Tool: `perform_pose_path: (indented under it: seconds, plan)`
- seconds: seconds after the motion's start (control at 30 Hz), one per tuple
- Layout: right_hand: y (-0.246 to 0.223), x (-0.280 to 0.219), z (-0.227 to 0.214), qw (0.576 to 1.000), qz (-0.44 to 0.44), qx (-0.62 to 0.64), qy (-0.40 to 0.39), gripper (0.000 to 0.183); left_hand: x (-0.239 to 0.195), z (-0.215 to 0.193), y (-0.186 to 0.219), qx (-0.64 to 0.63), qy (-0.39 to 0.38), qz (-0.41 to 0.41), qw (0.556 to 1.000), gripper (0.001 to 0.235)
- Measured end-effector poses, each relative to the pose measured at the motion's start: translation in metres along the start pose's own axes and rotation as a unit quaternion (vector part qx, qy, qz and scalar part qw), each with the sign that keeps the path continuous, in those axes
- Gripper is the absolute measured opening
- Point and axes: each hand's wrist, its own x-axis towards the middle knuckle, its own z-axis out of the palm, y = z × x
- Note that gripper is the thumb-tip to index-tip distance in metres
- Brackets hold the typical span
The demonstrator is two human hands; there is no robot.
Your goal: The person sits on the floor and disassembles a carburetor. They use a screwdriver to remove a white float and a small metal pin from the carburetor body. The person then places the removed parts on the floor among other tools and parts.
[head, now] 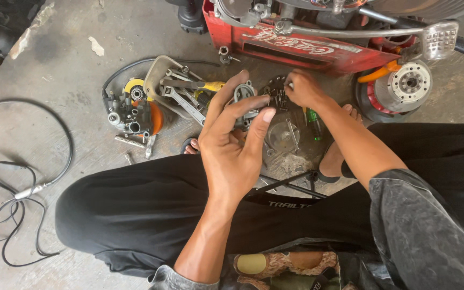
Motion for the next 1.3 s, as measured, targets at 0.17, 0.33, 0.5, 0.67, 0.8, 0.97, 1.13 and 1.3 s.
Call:
perform_pose_path:
  seconds: [0.17,0.33,0.5,0.67,0.8,0.97,1.13,1.3]
  plan:
    - [-0.005,0.007,-0.001,0.998,-0.026,-0.052,-0.027,0.013,0.006,0.000,-0.003,0.002,0.005,-0.019,1.000,0.014]
    - [0.002,0.016,0.008,0.994,-0.076,-0.074,-0.022,0.013,0.009,0.001,-0.007,-0.009,-0.002,-0.021,1.000,0.014]
    - [-0.004,0.021,0.006,0.986,-0.076,-0.125,-0.082,0.014,0.013,0.000,-0.007,0.025,-0.003,-0.033,0.999,0.013]
    - [-0.003,0.021,-0.004,0.995,-0.049,-0.042,-0.080,0.014,0.014,0.002,-0.009,0.015,-0.009,-0.035,0.999,0.013]
    - [0.020,0.023,0.004,0.995,-0.076,0.043,0.045,0.007,0.014,0.004,-0.008,0.015,-0.009,-0.034,0.999,0.013]
    - [0.016,0.010,-0.012,0.995,0.039,0.090,0.032,0.015,0.014,0.007,-0.007,0.002,-0.014,-0.042,0.999,0.015]
    - [0.019,0.000,-0.014,0.994,0.076,0.070,0.030,0.020,0.013,0.008,-0.008,-0.012,-0.012,-0.045,0.999,0.016]
    - [0.024,-0.008,-0.006,0.995,-0.015,0.068,0.066,0.021,0.013,0.009,-0.011,-0.025,-0.015,-0.018,0.999,0.015]
